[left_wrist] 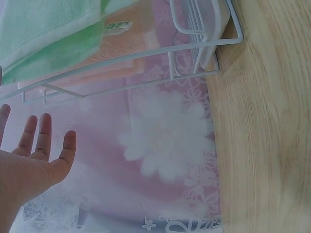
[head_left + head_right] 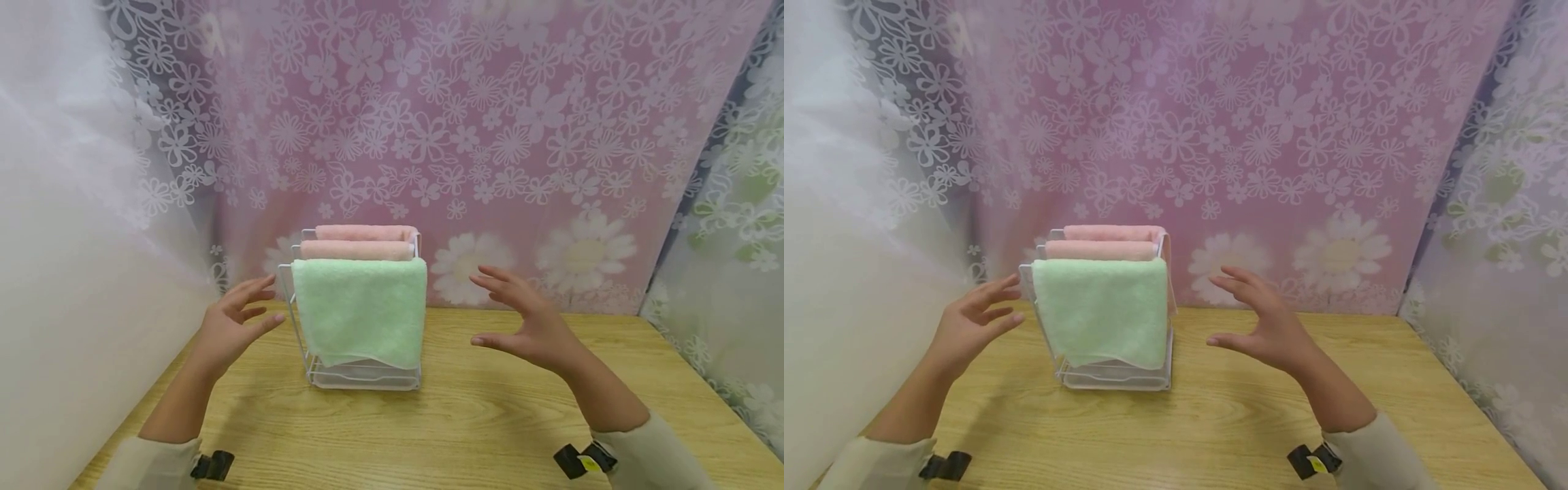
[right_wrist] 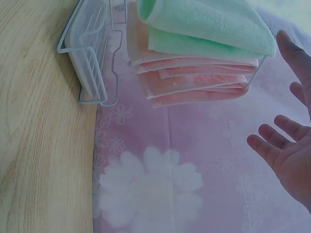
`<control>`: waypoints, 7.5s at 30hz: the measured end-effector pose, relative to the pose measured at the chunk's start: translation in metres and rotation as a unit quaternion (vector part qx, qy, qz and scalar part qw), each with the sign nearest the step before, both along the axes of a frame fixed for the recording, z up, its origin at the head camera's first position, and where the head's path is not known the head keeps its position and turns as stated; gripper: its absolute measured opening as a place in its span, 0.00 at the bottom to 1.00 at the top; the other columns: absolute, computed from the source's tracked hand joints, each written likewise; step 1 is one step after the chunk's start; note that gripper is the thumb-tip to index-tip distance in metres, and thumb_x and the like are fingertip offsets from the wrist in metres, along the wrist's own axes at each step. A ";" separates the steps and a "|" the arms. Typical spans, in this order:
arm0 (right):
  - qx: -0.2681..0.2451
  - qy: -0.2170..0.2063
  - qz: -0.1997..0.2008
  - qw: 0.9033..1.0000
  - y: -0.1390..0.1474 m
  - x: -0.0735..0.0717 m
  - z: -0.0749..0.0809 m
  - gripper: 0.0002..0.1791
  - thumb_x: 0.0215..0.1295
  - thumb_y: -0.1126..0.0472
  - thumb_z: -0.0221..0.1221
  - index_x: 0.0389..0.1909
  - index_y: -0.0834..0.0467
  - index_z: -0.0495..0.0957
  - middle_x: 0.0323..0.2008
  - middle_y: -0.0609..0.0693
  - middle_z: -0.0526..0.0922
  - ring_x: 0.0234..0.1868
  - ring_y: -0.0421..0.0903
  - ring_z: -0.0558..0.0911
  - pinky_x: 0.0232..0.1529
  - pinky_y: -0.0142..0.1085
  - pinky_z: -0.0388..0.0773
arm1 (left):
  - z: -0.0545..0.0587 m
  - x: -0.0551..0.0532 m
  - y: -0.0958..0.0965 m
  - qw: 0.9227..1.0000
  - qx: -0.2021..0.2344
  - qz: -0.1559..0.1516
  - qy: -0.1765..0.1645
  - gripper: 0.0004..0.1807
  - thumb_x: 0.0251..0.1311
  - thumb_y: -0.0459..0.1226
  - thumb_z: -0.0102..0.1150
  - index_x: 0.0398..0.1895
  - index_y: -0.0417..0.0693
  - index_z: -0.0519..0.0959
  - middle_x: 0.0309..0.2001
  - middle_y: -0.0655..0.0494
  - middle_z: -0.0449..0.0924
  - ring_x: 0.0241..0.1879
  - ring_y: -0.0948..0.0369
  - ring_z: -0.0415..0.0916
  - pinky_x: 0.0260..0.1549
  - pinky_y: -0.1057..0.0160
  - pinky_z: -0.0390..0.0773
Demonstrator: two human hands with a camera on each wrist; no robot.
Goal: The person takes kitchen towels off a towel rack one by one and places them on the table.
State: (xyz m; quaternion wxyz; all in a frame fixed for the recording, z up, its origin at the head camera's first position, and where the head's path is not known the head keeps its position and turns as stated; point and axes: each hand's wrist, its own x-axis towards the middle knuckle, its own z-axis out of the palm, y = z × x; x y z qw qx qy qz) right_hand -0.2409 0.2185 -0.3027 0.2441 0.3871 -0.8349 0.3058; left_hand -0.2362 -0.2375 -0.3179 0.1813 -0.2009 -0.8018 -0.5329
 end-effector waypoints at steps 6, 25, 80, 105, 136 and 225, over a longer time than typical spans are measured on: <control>-0.013 -0.006 0.024 1.000 -0.007 -0.001 0.004 0.49 0.44 0.64 0.77 0.70 0.56 0.65 0.71 0.52 0.62 0.68 0.49 0.65 0.60 0.30 0.72 | 0.003 -0.002 0.002 1.000 0.018 -0.004 0.002 0.31 0.60 0.31 0.66 0.67 0.40 0.70 0.64 0.44 0.67 0.58 0.57 0.70 0.53 0.71 0.74; -0.025 -0.008 0.081 0.996 -0.027 -0.006 0.022 0.47 0.44 0.67 0.77 0.68 0.60 0.67 0.69 0.54 0.64 0.66 0.50 0.68 0.57 0.40 0.76 | 0.016 -0.012 0.004 0.999 0.043 -0.001 -0.018 0.28 0.62 0.35 0.65 0.65 0.41 0.72 0.58 0.58 0.73 0.55 0.59 0.74 0.48 0.72 0.78; 0.013 0.001 0.058 0.998 -0.102 -0.024 0.068 0.35 0.47 0.55 0.77 0.59 0.56 0.78 0.56 0.49 0.76 0.48 0.46 0.74 0.39 0.38 0.76 | 0.036 -0.031 0.013 0.985 0.151 -0.079 -0.022 0.10 0.63 0.31 0.62 0.44 0.34 0.83 0.35 0.55 0.85 0.36 0.60 0.83 0.37 0.58 0.85; -0.003 -0.057 0.053 0.997 -0.119 -0.038 0.069 0.25 0.48 0.59 0.76 0.49 0.59 0.84 0.42 0.47 0.84 0.44 0.43 0.77 0.42 0.39 0.76 | 0.035 -0.040 0.014 0.985 0.146 -0.094 -0.008 0.04 0.63 0.29 0.61 0.35 0.34 0.83 0.30 0.54 0.84 0.31 0.60 0.82 0.34 0.59 0.85; 0.049 -0.136 0.002 0.990 -0.146 -0.041 0.087 0.15 0.53 0.60 0.73 0.44 0.55 0.87 0.40 0.43 0.87 0.37 0.38 0.80 0.39 0.31 0.79 | 0.037 -0.039 0.014 0.987 0.127 -0.100 -0.004 0.07 0.64 0.29 0.60 0.33 0.28 0.79 0.30 0.48 0.83 0.29 0.58 0.81 0.33 0.60 0.85; -0.144 -0.179 0.043 0.972 -0.116 0.007 0.074 0.08 0.53 0.67 0.72 0.35 0.59 0.87 0.33 0.48 0.86 0.36 0.44 0.84 0.36 0.35 0.85 | 0.039 -0.039 0.017 0.990 0.112 -0.088 0.011 0.05 0.64 0.27 0.59 0.30 0.35 0.79 0.27 0.51 0.82 0.25 0.59 0.79 0.31 0.63 0.85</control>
